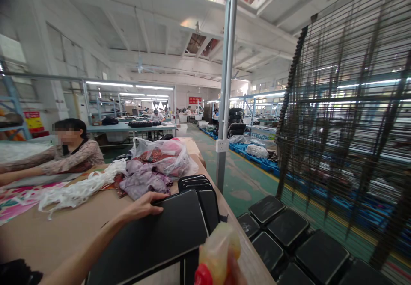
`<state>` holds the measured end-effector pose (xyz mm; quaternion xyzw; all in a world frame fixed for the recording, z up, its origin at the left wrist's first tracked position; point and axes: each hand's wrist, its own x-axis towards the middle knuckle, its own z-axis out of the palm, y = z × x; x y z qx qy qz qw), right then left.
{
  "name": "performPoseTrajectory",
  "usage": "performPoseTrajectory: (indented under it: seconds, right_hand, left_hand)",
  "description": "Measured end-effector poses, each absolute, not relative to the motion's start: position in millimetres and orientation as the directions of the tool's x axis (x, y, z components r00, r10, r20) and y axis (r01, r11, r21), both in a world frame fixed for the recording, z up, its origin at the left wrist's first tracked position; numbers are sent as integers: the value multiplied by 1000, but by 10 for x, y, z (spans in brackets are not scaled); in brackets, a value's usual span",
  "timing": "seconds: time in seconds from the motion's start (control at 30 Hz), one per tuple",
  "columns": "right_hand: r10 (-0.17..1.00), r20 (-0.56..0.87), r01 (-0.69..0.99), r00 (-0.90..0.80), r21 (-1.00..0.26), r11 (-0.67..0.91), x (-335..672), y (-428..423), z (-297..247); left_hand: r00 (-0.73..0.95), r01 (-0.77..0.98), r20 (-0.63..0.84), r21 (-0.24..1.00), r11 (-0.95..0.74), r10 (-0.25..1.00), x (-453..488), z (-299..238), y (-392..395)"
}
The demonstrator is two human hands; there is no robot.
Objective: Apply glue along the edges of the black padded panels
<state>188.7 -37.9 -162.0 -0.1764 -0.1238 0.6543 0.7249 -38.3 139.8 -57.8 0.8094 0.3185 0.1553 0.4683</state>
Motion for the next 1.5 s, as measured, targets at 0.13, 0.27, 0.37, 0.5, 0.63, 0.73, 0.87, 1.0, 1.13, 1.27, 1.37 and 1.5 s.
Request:
performPoseTrajectory:
  seconds: [0.13, 0.27, 0.37, 0.5, 0.63, 0.73, 0.87, 1.0, 1.13, 1.27, 1.37, 1.5]
  right_hand:
    - [921, -58, -816, 384, -488, 310, 2240, -342, -1286]
    - [782, 97, -588, 616, -604, 538, 2468, -213, -910]
    - [752, 247, -451, 612, -672, 588, 2526, -166, -778]
    - [759, 326, -374, 564, -718, 587, 2553, -163, -736]
    - [771, 342, -361, 537, -733, 576, 2571, -174, -718]
    - [776, 349, -356, 525, -738, 573, 2579, -201, -726]
    - [796, 360, -371, 487, -740, 561, 2586, -258, -778]
    - [808, 373, -367, 456, -748, 553, 2575, -309, -804]
    - [816, 359, -361, 454, -763, 537, 2540, -355, -801]
    - [817, 351, -365, 458, -764, 532, 2519, -389, -838]
    - [824, 344, -377, 450, -764, 524, 2522, -406, -874]
    - [831, 351, -375, 432, -768, 520, 2528, -431, -898]
  left_hand:
    - [771, 384, -143, 881, -275, 620, -539, -537, 1313]
    - [800, 365, -173, 900, -237, 574, -614, -475, 1197]
    - [815, 371, -198, 900, -228, 545, -634, -402, 1104]
    - [810, 410, -242, 885, -221, 535, -649, -308, 1007]
    - [819, 397, -249, 897, -196, 518, -660, -268, 952]
    - [842, 358, -251, 922, -146, 477, -673, -272, 931]
    - [853, 328, -253, 941, -90, 457, -701, -287, 919]
    - [857, 315, -258, 947, -58, 446, -727, -284, 902]
    - [852, 321, -271, 946, -39, 447, -741, -271, 871]
    - [839, 328, -279, 944, -26, 467, -752, -278, 856]
    - [836, 326, -280, 945, -16, 471, -775, -319, 874]
    - [838, 318, -271, 948, -20, 473, -817, -386, 913]
